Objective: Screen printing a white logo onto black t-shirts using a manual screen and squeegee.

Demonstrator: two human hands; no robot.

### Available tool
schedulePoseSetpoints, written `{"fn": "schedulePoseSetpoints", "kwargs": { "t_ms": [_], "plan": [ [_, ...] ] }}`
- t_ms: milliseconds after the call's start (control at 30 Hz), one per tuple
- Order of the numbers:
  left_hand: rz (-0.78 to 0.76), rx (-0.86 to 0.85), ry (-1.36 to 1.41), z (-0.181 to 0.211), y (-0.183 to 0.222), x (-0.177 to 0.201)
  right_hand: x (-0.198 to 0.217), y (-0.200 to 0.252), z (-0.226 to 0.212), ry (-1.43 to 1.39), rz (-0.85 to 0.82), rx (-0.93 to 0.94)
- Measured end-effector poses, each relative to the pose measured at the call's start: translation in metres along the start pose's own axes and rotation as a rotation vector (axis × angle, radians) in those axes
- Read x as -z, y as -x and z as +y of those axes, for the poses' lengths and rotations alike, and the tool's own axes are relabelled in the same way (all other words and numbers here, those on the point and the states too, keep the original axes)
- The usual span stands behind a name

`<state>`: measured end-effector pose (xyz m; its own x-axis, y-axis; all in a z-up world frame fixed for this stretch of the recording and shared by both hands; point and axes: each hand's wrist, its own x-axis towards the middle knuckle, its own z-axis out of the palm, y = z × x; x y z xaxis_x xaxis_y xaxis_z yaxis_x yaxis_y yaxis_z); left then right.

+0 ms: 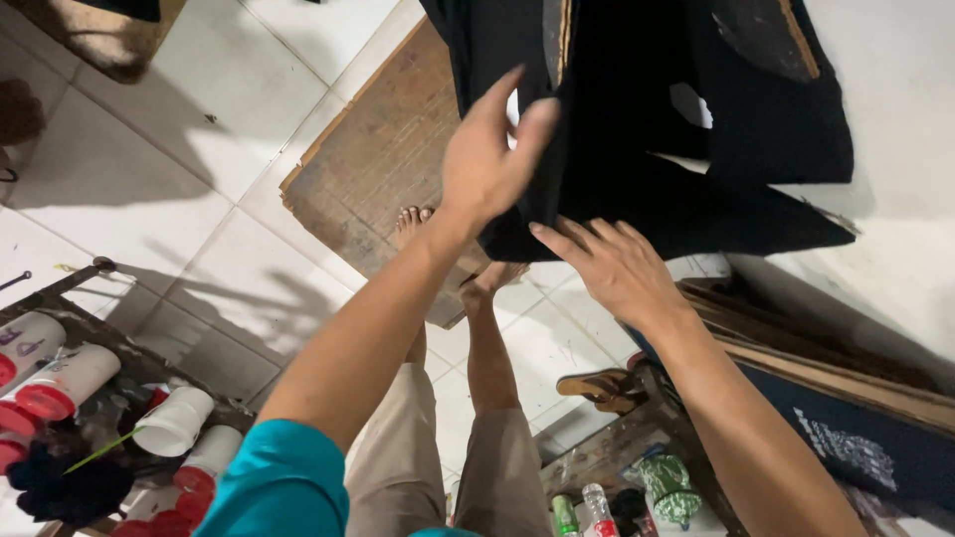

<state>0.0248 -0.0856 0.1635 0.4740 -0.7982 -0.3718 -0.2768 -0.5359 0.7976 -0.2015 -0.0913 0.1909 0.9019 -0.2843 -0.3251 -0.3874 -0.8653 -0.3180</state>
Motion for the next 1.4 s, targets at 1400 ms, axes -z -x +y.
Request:
{"fn": "schedulePoseSetpoints", "kwargs": {
  "t_ms": [1400],
  "plan": [
    [-0.319, 0.104, -0.352, 0.039, -0.012, -0.027, -0.018, 0.119, 0.128, 0.073, 0.024, -0.266]
  ]
}}
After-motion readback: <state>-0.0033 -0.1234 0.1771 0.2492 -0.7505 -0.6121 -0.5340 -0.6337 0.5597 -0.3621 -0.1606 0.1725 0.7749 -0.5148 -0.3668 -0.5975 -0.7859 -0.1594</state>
